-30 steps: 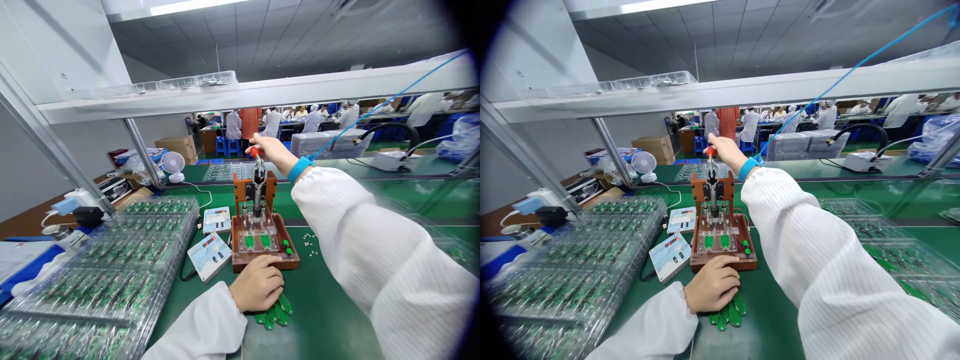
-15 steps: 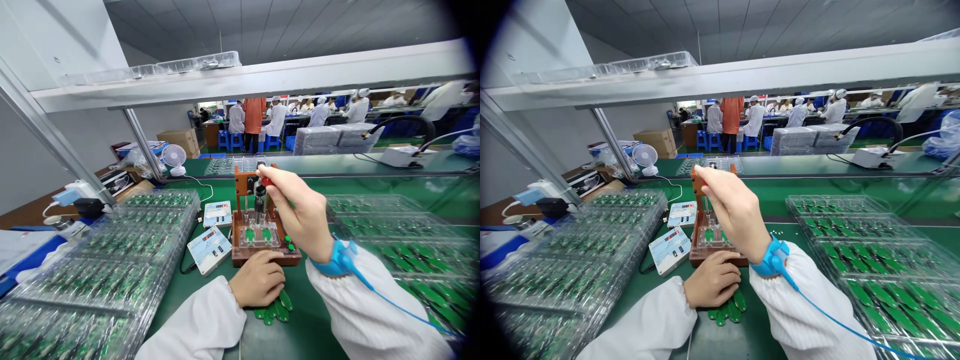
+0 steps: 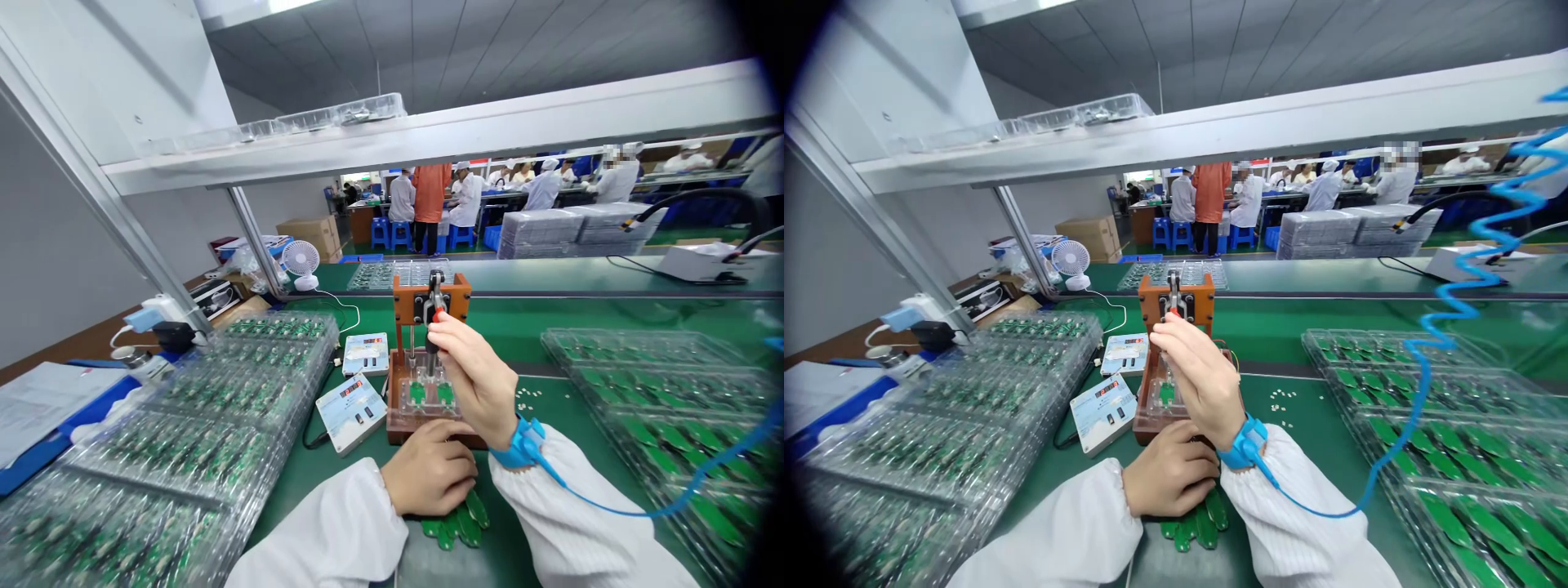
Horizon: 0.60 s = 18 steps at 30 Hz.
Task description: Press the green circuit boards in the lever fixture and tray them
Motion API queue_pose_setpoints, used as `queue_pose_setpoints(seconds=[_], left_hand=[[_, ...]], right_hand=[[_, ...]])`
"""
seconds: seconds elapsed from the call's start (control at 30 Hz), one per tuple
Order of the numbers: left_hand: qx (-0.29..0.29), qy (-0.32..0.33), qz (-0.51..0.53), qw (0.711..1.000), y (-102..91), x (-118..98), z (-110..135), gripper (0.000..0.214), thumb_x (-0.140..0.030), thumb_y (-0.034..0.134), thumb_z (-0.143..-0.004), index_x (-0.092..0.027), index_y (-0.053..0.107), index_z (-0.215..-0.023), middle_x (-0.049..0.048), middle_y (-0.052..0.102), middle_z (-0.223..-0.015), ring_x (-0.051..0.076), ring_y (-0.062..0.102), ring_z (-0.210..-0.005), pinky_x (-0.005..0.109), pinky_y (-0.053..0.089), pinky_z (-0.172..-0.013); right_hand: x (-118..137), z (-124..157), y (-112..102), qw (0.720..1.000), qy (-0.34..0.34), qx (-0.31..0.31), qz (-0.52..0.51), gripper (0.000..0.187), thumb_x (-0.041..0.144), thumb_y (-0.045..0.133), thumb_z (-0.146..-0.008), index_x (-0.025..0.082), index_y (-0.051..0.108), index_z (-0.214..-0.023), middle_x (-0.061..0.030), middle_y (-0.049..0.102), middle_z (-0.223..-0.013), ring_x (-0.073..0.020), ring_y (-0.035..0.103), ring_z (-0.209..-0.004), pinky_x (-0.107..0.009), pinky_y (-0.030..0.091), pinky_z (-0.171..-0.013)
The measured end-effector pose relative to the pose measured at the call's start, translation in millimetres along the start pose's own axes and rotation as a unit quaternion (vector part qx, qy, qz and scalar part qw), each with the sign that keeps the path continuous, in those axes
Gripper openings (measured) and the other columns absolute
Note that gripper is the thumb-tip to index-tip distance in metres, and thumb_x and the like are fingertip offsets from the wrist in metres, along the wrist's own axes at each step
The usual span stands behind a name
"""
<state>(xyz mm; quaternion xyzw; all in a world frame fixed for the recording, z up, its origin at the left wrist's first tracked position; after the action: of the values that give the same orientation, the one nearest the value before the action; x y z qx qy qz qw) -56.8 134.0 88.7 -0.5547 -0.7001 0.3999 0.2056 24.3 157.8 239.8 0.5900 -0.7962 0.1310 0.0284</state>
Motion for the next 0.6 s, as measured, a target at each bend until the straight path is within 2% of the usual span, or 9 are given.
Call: queue_pose_setpoints(seconds=[0.2,0.3,0.4,0.47,0.53,0.6], left_hand=[[-0.003,0.013,-0.037,0.999,1.1,0,-1,0.02,-0.026,0.054,-0.099,-0.017,0.069,-0.09,0.0031,0.073,-0.088,0.022,0.064,-0.1,0.037,0.051,-0.1],[-0.026,0.011,-0.025,0.999,-4.5,-2,-5,0.02,-0.024,0.052,-0.1,-0.018,0.069,-0.091,0.0044,0.075,-0.092,0.02,0.067,-0.098,0.035,0.055,-0.097],[-0.139,-0.011,0.02,0.99,-27.4,-6,-8,0.011,-0.018,0.055,-0.096,-0.018,0.067,-0.098,0.0057,0.076,-0.097,0.018,0.071,-0.099,0.031,0.059,-0.092],[-0.215,-0.024,0.042,0.975,-44.5,-9,-5,0.013,-0.014,0.054,-0.094,-0.019,0.064,-0.102,0.0056,0.076,-0.093,0.019,0.073,-0.094,0.03,0.061,-0.084],[-0.273,-0.031,0.055,0.96,-59.3,-11,1,0.013,-0.016,0.049,-0.096,-0.019,0.062,-0.1,0.0047,0.073,-0.085,0.018,0.073,-0.087,0.03,0.061,-0.077],[-0.316,-0.075,0.052,0.944,-72.7,-2,11,0.02,-0.023,0.042,-0.101,-0.02,0.057,-0.09,0.0035,0.069,-0.075,0.018,0.07,-0.08,0.031,0.058,-0.072]], right_hand=[[4,2,2,0.998,0.045,-0.048,-0.02,0.058,-0.002,0.057,-0.096,0.031,0.061,-0.144,-0.004,0.069,-0.138,-0.026,0.062,-0.135,-0.046,0.057,-0.114],[4,4,3,0.995,0.084,-0.04,-0.04,0.057,0.002,0.057,-0.097,0.034,0.062,-0.144,-0.0019,0.067,-0.141,-0.0276,0.061,-0.136,-0.049,0.056,-0.114],[3,3,1,0.993,0.095,-0.031,-0.059,0.054,0.003,0.055,-0.098,0.034,0.063,-0.142,-0.0016,0.067,-0.142,-0.0278,0.062,-0.136,-0.051,0.055,-0.116],[2,3,0,0.993,0.092,-0.036,-0.069,0.054,0.002,0.053,-0.098,0.034,0.064,-0.141,-0.0015,0.068,-0.141,-0.0275,0.062,-0.135,-0.051,0.055,-0.116],[1,3,0,0.992,0.09,-0.041,-0.075,0.055,0.001,0.053,-0.098,0.034,0.065,-0.14,-0.0011,0.068,-0.14,-0.027,0.062,-0.135,-0.05,0.055,-0.116],[0,4,1,0.992,0.092,-0.041,-0.078,0.055,0.0,0.054,-0.097,0.034,0.065,-0.14,-0.0009,0.068,-0.141,-0.0266,0.062,-0.135,-0.049,0.055,-0.116]])
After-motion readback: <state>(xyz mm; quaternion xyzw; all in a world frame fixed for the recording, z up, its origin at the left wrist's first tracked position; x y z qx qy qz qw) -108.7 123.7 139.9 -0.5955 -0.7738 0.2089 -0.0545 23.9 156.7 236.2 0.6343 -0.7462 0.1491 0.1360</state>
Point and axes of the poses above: each hand's wrist, its own z-axis away from the middle knuckle, its own y-axis out of the palm, x = y × z, the point moved 6 cm from there along -z, towards the middle knuckle
